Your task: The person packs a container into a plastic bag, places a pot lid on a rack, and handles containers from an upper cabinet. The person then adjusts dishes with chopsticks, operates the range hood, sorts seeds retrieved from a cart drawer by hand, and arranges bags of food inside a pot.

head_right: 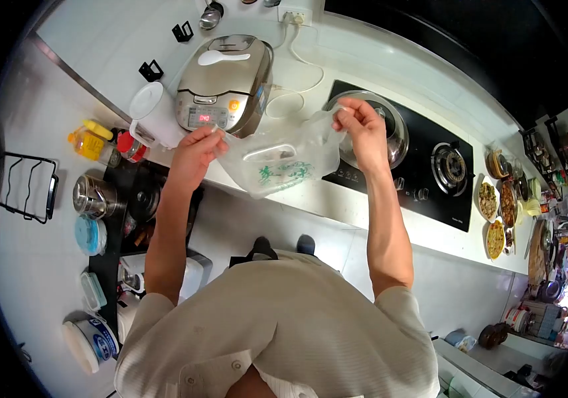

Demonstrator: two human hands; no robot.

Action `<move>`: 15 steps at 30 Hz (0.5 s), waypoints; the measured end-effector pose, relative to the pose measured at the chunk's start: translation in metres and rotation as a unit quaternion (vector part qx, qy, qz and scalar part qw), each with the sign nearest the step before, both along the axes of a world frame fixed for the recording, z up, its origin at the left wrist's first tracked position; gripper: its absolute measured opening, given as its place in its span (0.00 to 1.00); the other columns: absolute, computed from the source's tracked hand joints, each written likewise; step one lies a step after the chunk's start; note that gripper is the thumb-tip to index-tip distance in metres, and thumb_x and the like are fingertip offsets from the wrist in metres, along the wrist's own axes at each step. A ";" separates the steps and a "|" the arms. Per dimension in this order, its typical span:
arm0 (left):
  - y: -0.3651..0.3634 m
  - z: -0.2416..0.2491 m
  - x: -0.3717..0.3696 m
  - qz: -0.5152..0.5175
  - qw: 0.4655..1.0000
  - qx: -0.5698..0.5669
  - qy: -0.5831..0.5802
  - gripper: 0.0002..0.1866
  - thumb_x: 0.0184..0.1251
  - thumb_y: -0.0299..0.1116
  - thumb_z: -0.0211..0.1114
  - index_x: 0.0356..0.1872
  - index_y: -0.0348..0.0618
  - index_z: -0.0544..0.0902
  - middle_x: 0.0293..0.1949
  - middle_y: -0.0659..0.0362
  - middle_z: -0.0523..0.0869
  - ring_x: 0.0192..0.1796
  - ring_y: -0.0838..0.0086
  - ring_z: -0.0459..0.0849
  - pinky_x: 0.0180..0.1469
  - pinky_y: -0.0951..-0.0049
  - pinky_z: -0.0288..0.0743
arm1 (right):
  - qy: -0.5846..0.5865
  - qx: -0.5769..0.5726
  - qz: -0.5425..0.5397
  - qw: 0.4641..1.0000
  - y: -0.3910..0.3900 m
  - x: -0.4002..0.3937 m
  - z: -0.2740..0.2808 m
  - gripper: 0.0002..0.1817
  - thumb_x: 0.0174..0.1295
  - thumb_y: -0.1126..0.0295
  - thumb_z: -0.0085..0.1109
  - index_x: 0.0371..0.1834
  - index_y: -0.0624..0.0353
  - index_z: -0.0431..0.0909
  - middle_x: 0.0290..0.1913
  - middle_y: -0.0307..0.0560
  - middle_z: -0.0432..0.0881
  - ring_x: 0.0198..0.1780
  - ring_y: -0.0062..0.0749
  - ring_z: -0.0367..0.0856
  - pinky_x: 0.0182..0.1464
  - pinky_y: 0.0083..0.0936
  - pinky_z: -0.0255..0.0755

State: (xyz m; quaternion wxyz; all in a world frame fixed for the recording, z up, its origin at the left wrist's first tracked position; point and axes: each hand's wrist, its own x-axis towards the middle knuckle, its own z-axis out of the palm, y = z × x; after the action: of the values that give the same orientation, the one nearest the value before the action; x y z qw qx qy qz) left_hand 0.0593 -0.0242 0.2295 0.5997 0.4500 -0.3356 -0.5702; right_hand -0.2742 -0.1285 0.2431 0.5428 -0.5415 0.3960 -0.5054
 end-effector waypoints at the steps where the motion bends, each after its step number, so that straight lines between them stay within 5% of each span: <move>1: 0.001 -0.005 0.001 -0.004 1.000 0.005 -0.023 0.08 0.69 0.31 0.68 0.43 0.37 0.86 0.34 0.61 0.86 0.39 0.78 0.82 0.46 0.77 0.72 | 0.027 -0.019 0.035 0.999 0.000 -0.005 -0.001 0.24 0.68 0.72 0.62 0.67 0.65 0.73 0.49 0.48 0.85 0.52 0.33 0.83 0.57 0.27 0.74; 2: 0.002 -0.011 0.002 -0.011 0.999 0.010 -0.047 0.09 0.69 0.31 0.68 0.44 0.37 0.86 0.35 0.61 0.87 0.41 0.78 0.82 0.46 0.78 0.71 | 0.027 -0.018 0.033 0.999 0.003 -0.008 -0.004 0.24 0.68 0.72 0.62 0.67 0.65 0.73 0.49 0.48 0.85 0.52 0.33 0.83 0.57 0.27 0.74; 4: 0.007 -0.031 0.018 0.016 0.994 0.013 -0.104 0.10 0.68 0.30 0.68 0.47 0.37 0.86 0.39 0.60 0.87 0.46 0.77 0.82 0.49 0.78 0.72 | 0.065 -0.063 0.004 0.996 0.013 -0.020 -0.016 0.45 0.61 0.55 0.72 0.78 0.60 0.61 0.69 0.55 0.74 0.70 0.42 0.72 0.71 0.39 0.64; 5: 0.010 -0.037 0.026 0.050 0.986 0.014 -0.159 0.12 0.67 0.28 0.68 0.50 0.36 0.85 0.44 0.58 0.87 0.51 0.76 0.82 0.52 0.78 0.72 | 0.069 -0.025 0.071 0.995 0.011 -0.040 -0.041 0.60 0.53 0.46 0.76 0.83 0.56 0.48 0.80 0.56 0.58 0.80 0.47 0.58 0.78 0.44 0.54; 6: 0.018 -0.038 0.028 0.053 0.986 0.010 -0.157 0.12 0.67 0.28 0.68 0.50 0.36 0.85 0.44 0.58 0.87 0.51 0.76 0.82 0.52 0.78 0.72 | 0.088 0.008 0.090 0.992 0.016 -0.048 -0.058 0.64 0.49 0.50 0.80 0.84 0.53 0.45 0.82 0.56 0.54 0.81 0.49 0.53 0.80 0.46 0.49; 8: 0.047 -0.043 0.028 0.096 0.978 -0.006 -0.184 0.31 0.59 0.29 0.75 0.65 0.35 0.76 0.62 0.51 0.80 0.65 0.67 0.77 0.64 0.71 0.71 | 0.239 0.041 0.129 0.962 0.021 -0.051 -0.087 0.69 0.43 0.55 0.84 0.84 0.53 0.42 0.83 0.56 0.48 0.83 0.51 0.46 0.81 0.48 0.45; 9: 0.056 -0.056 0.028 0.096 0.978 -0.006 -0.185 0.31 0.59 0.29 0.75 0.65 0.35 0.76 0.62 0.51 0.80 0.65 0.67 0.77 0.64 0.71 0.71 | 0.255 0.060 0.133 0.956 0.021 -0.045 -0.096 0.72 0.38 0.58 0.87 0.84 0.56 0.41 0.83 0.58 0.47 0.84 0.52 0.44 0.81 0.48 0.44; 11: 0.063 -0.096 0.028 0.008 0.899 0.048 -0.435 0.53 0.47 0.31 0.82 0.76 0.36 0.61 0.74 0.47 0.67 0.76 0.60 0.66 0.74 0.64 0.63 | 0.268 0.039 0.135 0.953 0.004 -0.027 -0.112 0.73 0.38 0.57 0.87 0.84 0.58 0.41 0.83 0.59 0.47 0.84 0.52 0.44 0.81 0.47 0.44; 15: 0.045 -0.111 -0.016 -0.042 0.889 0.021 -0.455 0.63 0.39 0.33 0.85 0.79 0.37 0.54 0.77 0.44 0.60 0.78 0.57 0.61 0.77 0.62 0.58 | 0.276 -0.002 0.156 0.948 -0.034 0.017 -0.125 0.71 0.41 0.59 0.84 0.83 0.64 0.39 0.81 0.63 0.51 0.82 0.49 0.49 0.81 0.37 0.47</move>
State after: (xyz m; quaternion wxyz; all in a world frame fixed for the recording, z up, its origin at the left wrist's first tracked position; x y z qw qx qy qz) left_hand 0.0433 0.0203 0.1185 0.3471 0.6583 -0.5780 -0.3348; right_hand -0.2575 -0.1625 0.1185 0.4833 -0.7159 0.4397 -0.2461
